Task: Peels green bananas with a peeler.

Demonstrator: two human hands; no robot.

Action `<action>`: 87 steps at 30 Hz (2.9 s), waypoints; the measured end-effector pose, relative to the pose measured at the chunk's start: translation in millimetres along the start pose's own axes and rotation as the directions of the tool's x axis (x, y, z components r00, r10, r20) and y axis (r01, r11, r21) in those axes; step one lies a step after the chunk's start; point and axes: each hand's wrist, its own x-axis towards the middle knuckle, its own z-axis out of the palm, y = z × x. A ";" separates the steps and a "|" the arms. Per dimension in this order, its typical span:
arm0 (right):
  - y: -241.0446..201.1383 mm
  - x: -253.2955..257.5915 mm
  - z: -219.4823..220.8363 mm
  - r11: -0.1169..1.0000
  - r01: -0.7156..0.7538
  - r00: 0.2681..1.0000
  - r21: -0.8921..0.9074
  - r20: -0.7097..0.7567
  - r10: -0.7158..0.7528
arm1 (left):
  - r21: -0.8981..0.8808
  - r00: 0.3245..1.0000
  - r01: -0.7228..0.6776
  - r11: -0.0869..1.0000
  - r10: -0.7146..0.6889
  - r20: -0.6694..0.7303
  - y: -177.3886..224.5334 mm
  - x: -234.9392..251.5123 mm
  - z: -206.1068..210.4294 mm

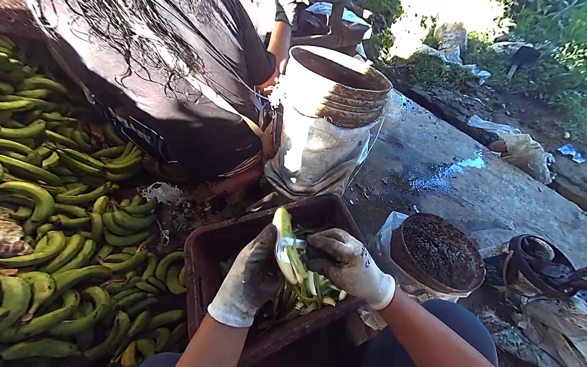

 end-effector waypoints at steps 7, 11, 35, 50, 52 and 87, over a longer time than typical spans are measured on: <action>24.1 20.0 -27.9 0.891 -0.450 0.890 -0.063 -0.116 0.441 | 0.175 0.988 0.039 0.984 -0.063 0.138 10.0 0.7 1.8; 4.5 1.5 -30.3 0.984 -0.180 0.984 -0.002 -0.016 0.180 | 0.082 0.997 -0.036 0.996 0.041 -0.059 16.9 5.5 -9.0; 6.2 7.2 -27.3 0.956 -0.209 0.978 -0.208 -0.057 0.201 | 0.530 0.979 -0.038 0.847 -0.073 0.188 14.6 1.5 3.9; -11.3 22.5 -13.3 0.793 -0.563 0.825 0.231 0.109 0.554 | 0.237 0.998 -0.046 0.970 0.053 -0.025 -12.0 15.8 16.9; -20.4 29.6 -25.3 0.820 -0.522 0.841 0.236 -0.017 0.541 | 0.228 0.998 -0.044 0.973 0.053 -0.035 6.3 15.4 16.4; 5.4 12.6 -38.3 0.950 -0.314 0.939 -0.006 -0.151 0.309 | 0.268 0.997 -0.049 0.962 0.032 0.069 7.8 2.2 4.9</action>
